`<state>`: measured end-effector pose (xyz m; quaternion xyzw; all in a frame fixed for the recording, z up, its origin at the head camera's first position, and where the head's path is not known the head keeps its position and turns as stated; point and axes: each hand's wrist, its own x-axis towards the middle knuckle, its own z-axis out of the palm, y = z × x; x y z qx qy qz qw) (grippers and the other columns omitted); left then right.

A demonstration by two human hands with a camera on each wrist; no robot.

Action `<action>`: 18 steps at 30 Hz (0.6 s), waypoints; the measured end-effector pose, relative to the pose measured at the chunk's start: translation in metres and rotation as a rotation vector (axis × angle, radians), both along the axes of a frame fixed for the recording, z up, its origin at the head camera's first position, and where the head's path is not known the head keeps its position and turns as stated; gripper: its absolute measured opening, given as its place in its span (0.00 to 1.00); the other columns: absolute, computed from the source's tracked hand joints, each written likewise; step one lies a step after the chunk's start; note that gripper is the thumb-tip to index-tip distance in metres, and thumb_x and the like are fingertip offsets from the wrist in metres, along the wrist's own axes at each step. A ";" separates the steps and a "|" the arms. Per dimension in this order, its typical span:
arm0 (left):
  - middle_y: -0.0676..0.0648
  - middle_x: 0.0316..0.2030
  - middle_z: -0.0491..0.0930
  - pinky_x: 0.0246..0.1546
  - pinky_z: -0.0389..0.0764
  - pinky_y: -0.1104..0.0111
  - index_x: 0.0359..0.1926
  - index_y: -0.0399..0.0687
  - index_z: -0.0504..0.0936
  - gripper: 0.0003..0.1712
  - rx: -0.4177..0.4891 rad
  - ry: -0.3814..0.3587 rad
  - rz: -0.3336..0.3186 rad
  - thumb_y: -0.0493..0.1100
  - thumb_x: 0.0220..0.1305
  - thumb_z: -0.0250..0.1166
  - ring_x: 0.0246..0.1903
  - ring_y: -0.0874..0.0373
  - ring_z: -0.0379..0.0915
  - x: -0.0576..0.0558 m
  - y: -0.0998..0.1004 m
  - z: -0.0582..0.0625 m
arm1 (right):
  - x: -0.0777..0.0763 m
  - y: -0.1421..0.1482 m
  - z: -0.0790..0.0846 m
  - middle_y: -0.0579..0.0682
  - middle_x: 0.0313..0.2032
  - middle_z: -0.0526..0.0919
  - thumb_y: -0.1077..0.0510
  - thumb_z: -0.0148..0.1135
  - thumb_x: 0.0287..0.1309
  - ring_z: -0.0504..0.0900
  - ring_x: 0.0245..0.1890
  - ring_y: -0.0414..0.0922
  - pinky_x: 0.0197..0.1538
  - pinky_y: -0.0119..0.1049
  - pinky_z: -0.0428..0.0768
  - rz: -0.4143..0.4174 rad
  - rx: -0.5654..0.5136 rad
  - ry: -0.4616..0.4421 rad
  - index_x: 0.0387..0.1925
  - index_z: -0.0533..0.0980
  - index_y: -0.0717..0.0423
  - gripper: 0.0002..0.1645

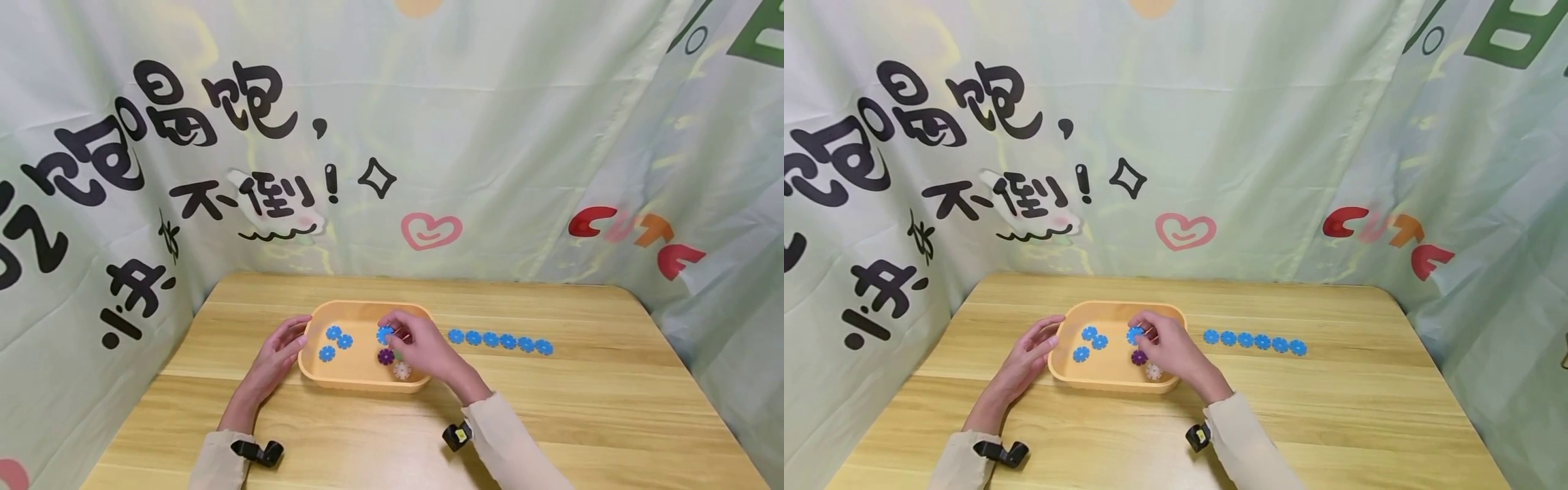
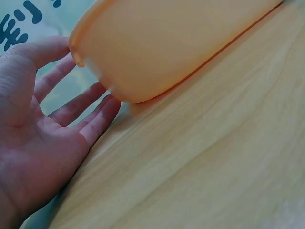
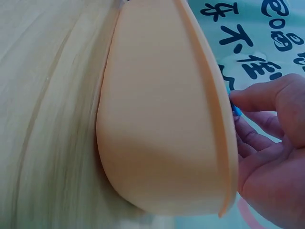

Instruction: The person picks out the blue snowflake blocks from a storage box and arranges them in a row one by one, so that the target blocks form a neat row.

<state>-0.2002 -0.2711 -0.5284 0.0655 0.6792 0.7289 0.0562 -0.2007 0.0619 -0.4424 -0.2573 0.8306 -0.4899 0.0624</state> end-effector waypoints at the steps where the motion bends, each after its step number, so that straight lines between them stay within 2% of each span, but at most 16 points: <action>1: 0.39 0.72 0.62 0.59 0.78 0.66 0.74 0.44 0.65 0.29 0.001 0.002 0.001 0.41 0.77 0.59 0.66 0.54 0.67 0.000 0.000 0.000 | 0.001 0.002 0.000 0.45 0.39 0.82 0.64 0.62 0.70 0.81 0.37 0.42 0.39 0.36 0.84 -0.005 0.002 0.006 0.54 0.79 0.51 0.14; 5: 0.39 0.72 0.62 0.59 0.78 0.66 0.74 0.44 0.65 0.29 -0.009 -0.006 0.003 0.42 0.77 0.59 0.65 0.55 0.68 0.000 0.000 0.000 | 0.006 0.009 0.000 0.45 0.39 0.82 0.65 0.64 0.67 0.82 0.37 0.42 0.39 0.36 0.84 -0.007 -0.002 0.039 0.55 0.79 0.51 0.16; 9: 0.40 0.72 0.63 0.59 0.78 0.67 0.74 0.45 0.65 0.29 -0.020 -0.013 0.004 0.43 0.77 0.60 0.65 0.55 0.68 0.000 -0.001 0.001 | 0.011 0.014 0.002 0.46 0.39 0.82 0.69 0.66 0.64 0.81 0.37 0.43 0.40 0.37 0.85 0.007 -0.034 0.075 0.56 0.79 0.56 0.19; 18: 0.40 0.72 0.63 0.59 0.78 0.66 0.74 0.45 0.65 0.29 -0.021 -0.001 0.000 0.42 0.77 0.59 0.65 0.54 0.68 0.000 -0.001 0.001 | 0.020 0.028 0.007 0.45 0.38 0.81 0.69 0.67 0.63 0.80 0.37 0.43 0.42 0.37 0.84 -0.033 -0.042 0.078 0.56 0.79 0.56 0.20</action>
